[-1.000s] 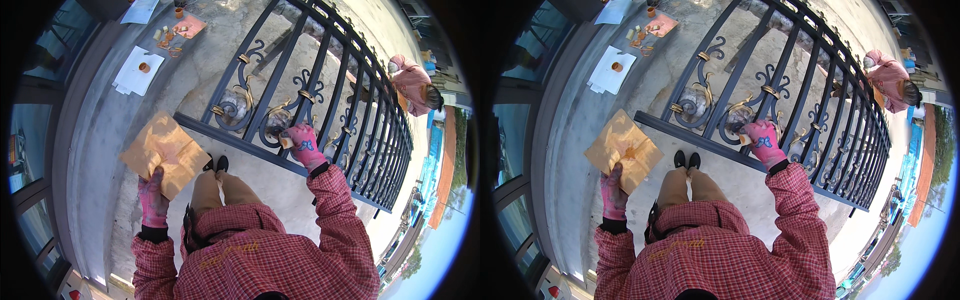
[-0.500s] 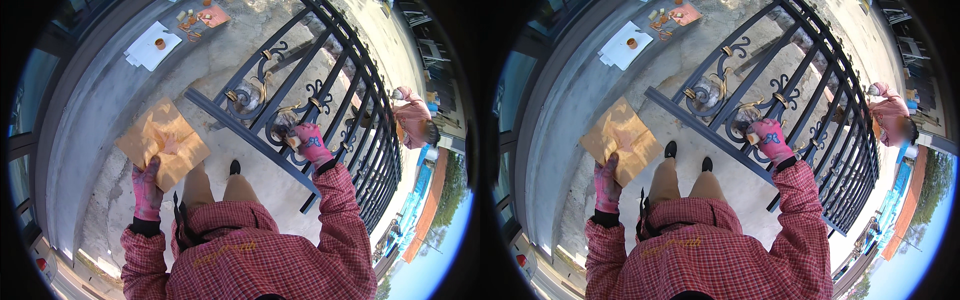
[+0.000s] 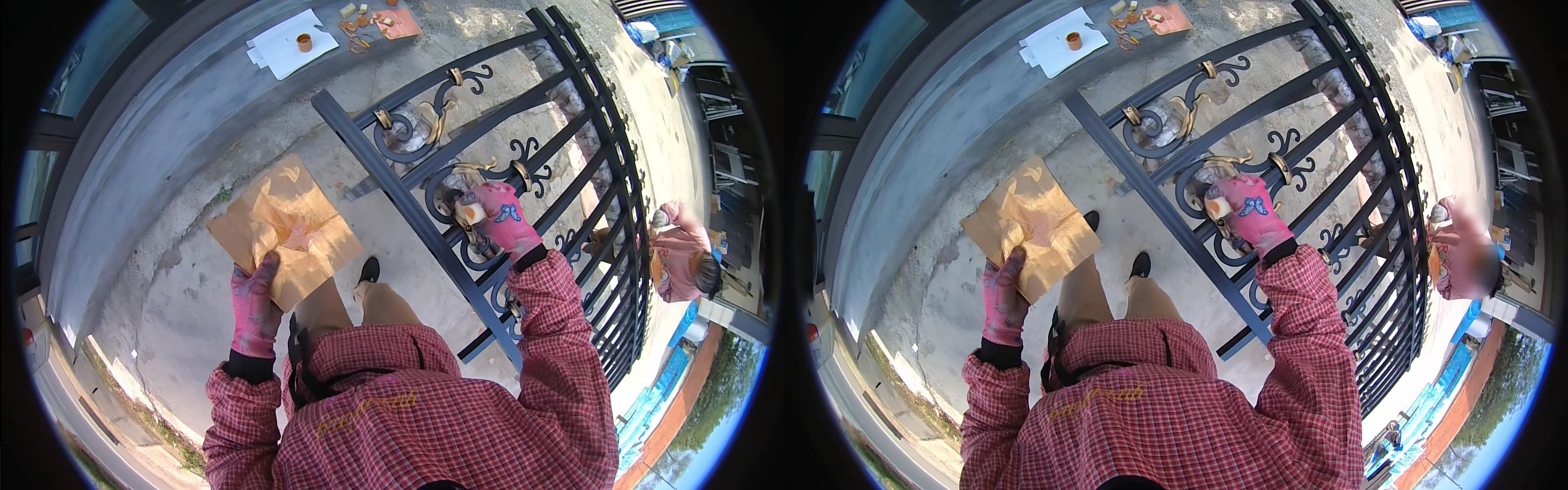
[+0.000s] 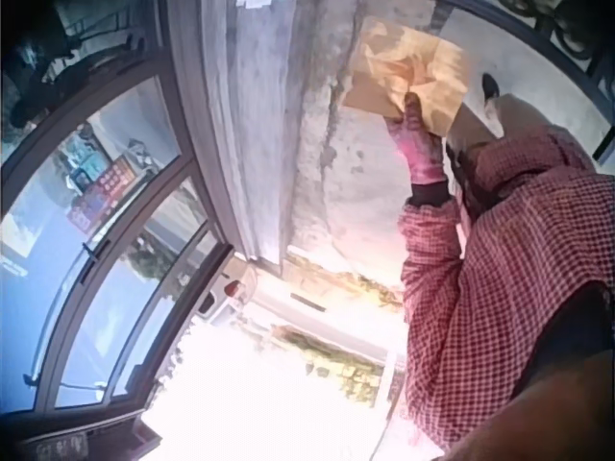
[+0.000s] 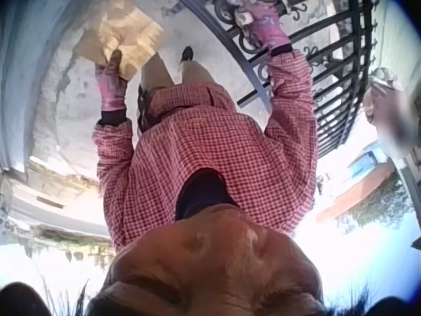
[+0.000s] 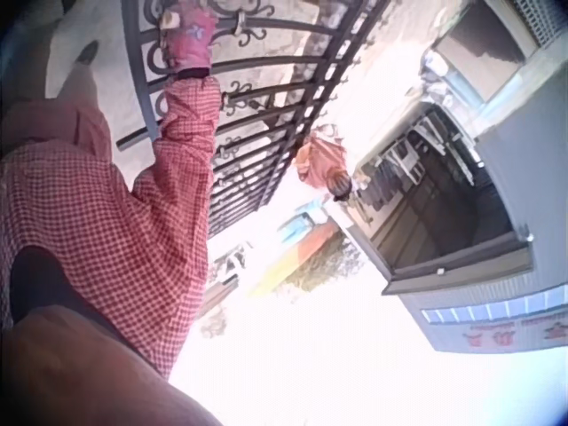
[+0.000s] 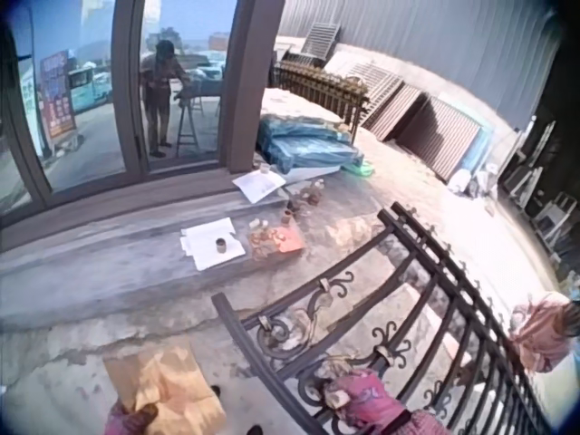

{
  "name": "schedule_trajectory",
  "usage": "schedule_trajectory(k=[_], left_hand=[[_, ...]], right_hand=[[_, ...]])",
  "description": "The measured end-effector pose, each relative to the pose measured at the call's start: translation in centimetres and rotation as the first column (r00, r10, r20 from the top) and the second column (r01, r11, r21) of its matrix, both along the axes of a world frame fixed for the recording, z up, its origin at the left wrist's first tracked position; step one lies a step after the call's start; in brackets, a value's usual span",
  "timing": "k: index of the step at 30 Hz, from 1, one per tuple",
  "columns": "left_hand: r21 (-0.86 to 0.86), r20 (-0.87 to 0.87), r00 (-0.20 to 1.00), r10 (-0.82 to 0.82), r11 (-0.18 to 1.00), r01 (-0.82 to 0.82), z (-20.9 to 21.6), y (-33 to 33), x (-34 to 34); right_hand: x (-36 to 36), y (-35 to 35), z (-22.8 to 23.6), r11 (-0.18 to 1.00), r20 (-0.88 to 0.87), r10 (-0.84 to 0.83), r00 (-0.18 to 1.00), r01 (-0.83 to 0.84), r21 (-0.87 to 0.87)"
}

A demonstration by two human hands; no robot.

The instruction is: The person applies gold paint to the ornamental scrollwork of a black metal gate using a small brush. They hold a paper palette in the left hand and repeatedly dip the brush into a small container to reload paint while working on the gate's decorative elements.

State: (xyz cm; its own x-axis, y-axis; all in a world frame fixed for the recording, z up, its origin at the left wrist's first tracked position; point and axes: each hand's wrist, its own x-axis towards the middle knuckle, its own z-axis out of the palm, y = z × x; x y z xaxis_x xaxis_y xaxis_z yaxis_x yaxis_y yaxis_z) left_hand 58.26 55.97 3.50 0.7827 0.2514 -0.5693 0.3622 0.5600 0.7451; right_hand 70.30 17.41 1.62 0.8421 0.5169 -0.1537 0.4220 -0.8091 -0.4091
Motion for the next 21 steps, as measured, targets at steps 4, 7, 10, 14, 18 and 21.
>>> schedule_trajectory(k=[4,7,10,14,18,21], left_hand=[[-0.013,-0.001,1.0,0.021,1.0,-0.021,0.5,-1.5,-1.4],[-0.016,0.011,0.999,0.035,0.999,-0.035,0.5,-2.4,-2.3],[0.002,0.006,0.999,0.037,0.999,-0.037,0.3,-3.2,-2.8],[-0.012,-0.014,0.999,0.037,0.999,-0.037,0.8,-4.0,-3.3],[-0.017,0.018,0.999,0.031,0.999,-0.03,0.7,-5.1,-3.1],[-0.014,0.007,1.0,0.023,1.0,-0.023,0.6,-5.7,-3.7]], right_hand=[[-0.5,-0.6,-0.6,0.999,0.086,0.045,0.995,-0.043,-0.018],[-0.2,-1.1,-0.5,0.997,0.01,0.005,1.0,-0.006,0.081],[-0.4,-1.2,-1.5,0.997,-0.012,0.034,0.999,-0.034,0.064],[-1.5,-2.4,-1.1,0.984,-0.064,-0.049,0.997,0.059,0.167],[-2.6,-4.0,-2.9,0.989,0.008,-0.099,0.995,0.097,0.11],[-3.1,-2.7,-0.3,0.999,-0.08,-0.033,0.996,0.036,0.029]])
